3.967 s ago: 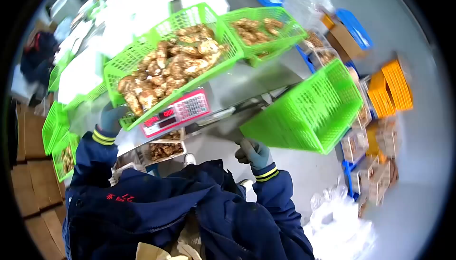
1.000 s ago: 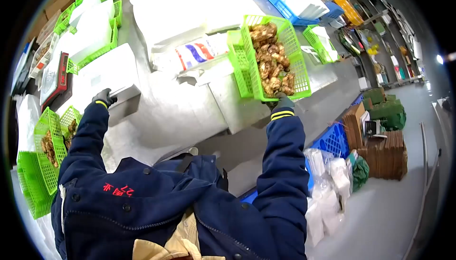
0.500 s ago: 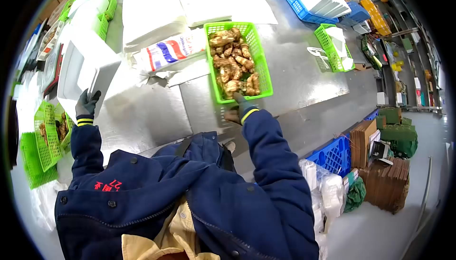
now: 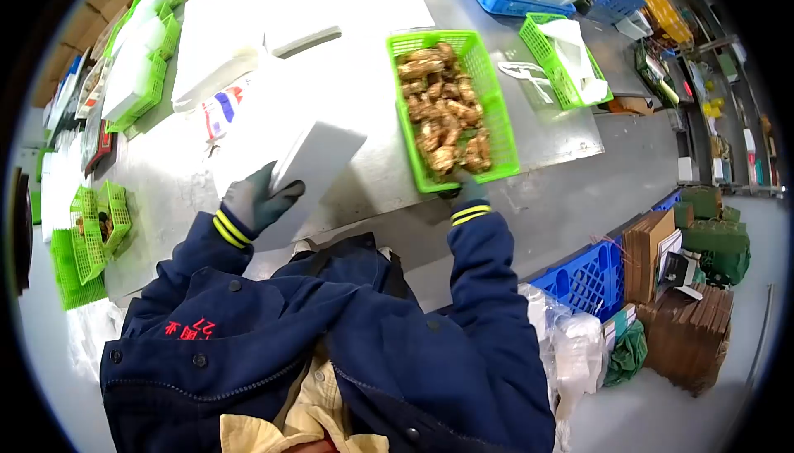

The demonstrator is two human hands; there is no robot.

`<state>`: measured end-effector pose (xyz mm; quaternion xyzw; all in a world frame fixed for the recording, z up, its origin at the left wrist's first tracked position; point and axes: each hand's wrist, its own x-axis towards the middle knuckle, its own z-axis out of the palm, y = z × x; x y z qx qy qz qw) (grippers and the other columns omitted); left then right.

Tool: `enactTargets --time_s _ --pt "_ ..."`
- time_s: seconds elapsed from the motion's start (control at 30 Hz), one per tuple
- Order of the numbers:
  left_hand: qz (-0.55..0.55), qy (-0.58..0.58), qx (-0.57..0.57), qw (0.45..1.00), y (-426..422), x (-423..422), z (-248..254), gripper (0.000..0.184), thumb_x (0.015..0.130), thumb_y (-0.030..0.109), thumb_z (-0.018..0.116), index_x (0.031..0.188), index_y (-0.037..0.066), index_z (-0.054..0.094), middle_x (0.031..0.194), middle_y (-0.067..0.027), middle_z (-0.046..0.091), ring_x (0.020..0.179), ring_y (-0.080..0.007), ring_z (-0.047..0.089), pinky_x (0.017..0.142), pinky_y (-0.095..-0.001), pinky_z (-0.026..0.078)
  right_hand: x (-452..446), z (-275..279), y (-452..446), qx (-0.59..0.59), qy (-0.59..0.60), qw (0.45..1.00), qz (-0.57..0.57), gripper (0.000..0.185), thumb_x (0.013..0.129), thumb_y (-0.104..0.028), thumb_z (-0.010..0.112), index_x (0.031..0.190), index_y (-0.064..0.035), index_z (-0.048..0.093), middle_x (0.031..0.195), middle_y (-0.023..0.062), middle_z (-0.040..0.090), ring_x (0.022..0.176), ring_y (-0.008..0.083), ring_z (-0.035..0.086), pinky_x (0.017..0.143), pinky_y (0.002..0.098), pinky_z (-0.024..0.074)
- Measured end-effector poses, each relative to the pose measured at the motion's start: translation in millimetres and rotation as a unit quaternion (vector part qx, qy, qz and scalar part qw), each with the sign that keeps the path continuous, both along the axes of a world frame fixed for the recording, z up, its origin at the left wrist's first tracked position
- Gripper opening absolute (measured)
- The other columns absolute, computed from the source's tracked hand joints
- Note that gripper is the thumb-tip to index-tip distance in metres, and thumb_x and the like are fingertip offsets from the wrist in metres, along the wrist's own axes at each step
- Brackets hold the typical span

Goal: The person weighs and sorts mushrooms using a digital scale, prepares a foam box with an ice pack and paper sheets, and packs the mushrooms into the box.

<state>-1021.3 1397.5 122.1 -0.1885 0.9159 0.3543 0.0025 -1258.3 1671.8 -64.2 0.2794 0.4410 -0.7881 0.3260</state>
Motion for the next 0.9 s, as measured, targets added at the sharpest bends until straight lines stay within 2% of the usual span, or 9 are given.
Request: enactTargets --time_s 0.27,0.33,0.4,0.53,0.67,0.77,0.83,0.87,0.9 --pt "0.015 -0.155 -0.091 0.984 37 -139 -74 0.079 0.071 0.067 0.048 0.1 -0.007 0.054 0.084 -0.0284 0.059 0.083 -0.0379 0.058 0.076 -0.0411 0.044 -107 -31 90 0.008 0.084 0.995 -0.051 0.035 0.08 -0.029 0.06 0.104 -0.0041 0.052 0.09 0.0126 0.058 0.08 0.0305 0.057 0.072 0.0432 0.0523" --pt "0.028 -0.121 -0.055 0.991 31 -188 -102 0.078 0.07 0.062 0.055 0.105 -0.008 0.052 0.088 -0.0256 0.06 0.082 -0.0345 0.059 0.077 -0.0391 0.045 -74 -7 83 0.022 0.096 0.99 -0.097 0.036 0.082 -0.033 0.057 0.107 -0.0071 0.05 0.087 0.0058 0.056 0.068 0.0201 0.055 0.061 0.0311 0.0495" --pt "0.122 -0.048 0.307 0.943 37 -231 -120 0.08 0.07 0.054 0.064 0.115 -0.01 0.045 0.102 -0.0242 0.058 0.084 -0.0299 0.059 0.078 -0.0367 0.046 -44 -5 82 0.067 0.075 0.994 -0.042 0.037 0.083 -0.033 0.055 0.108 -0.0068 0.05 0.086 0.0069 0.055 0.069 0.0188 0.054 0.056 0.0279 0.0458" --pt "0.048 0.181 0.178 0.966 99 -245 -91 0.078 0.074 0.039 0.067 0.127 -0.008 0.033 0.122 -0.0243 0.043 0.102 -0.0249 0.051 0.084 -0.0282 0.043 36 -1 98 -0.226 0.147 0.96 -0.075 0.038 0.086 -0.04 0.046 0.101 -0.0051 0.05 0.084 0.0074 0.055 0.07 0.0168 0.053 0.054 0.0262 0.0415" --pt "-0.105 0.007 0.668 0.737 211 -170 -82 0.044 0.08 0.005 0.058 0.12 -0.004 0.041 0.108 -0.0112 0.052 0.095 -0.0201 0.053 0.082 -0.0297 0.044 103 77 92 -0.222 0.099 0.944 -0.222 0.06 0.088 -0.054 0.03 0.117 -0.0053 0.05 0.11 0.0181 0.057 0.092 0.0311 0.058 0.077 0.0401 0.0479" --pt "-0.291 -0.003 0.486 0.824 267 -121 -93 0.043 0.08 0.006 0.046 0.121 -0.001 0.039 0.112 -0.0099 0.048 0.102 -0.0164 0.047 0.087 -0.0262 0.036 119 101 94 -0.324 0.172 0.886 -0.282 0.062 0.086 -0.058 0.028 0.125 -0.0116 0.044 0.115 0.0155 0.054 0.104 0.0347 0.052 0.085 0.0426 0.0439" --pt "-0.169 -0.205 0.782 0.563 276 -110 -138 0.032 0.077 0.001 0.054 0.109 0.002 0.052 0.102 -0.0077 0.055 0.093 -0.0164 0.054 0.083 -0.0303 0.042 122 102 100 -0.299 0.184 0.885 -0.306 0.062 0.085 -0.057 0.034 0.129 -0.0137 0.035 0.12 0.0133 0.049 0.103 0.0322 0.052 0.085 0.041 0.043" --pt "-0.119 -0.234 0.735 0.625 285 -110 -159 0.032 0.077 0.0 0.053 0.108 0.0 0.052 0.104 -0.0057 0.054 0.093 -0.0149 0.053 0.08 -0.0286 0.043 121 92 109 -0.307 0.181 0.879 -0.318 0.064 0.085 -0.056 0.039 0.132 -0.0136 0.029 0.12 0.0119 0.047 0.099 0.0294 0.054 0.084 0.0387 0.0432" --pt "-0.397 -0.085 0.524 0.749 285 -115 -191 0.031 0.078 0.003 0.054 0.108 -0.001 0.051 0.102 -0.0063 0.056 0.089 -0.0144 0.054 0.077 -0.0279 0.044 123 77 120 -0.318 0.177 0.867 -0.34 0.059 0.084 -0.05 0.047 0.127 -0.0105 0.037 0.11 0.0101 0.054 0.093 0.0246 0.057 0.078 0.0364 0.0464"
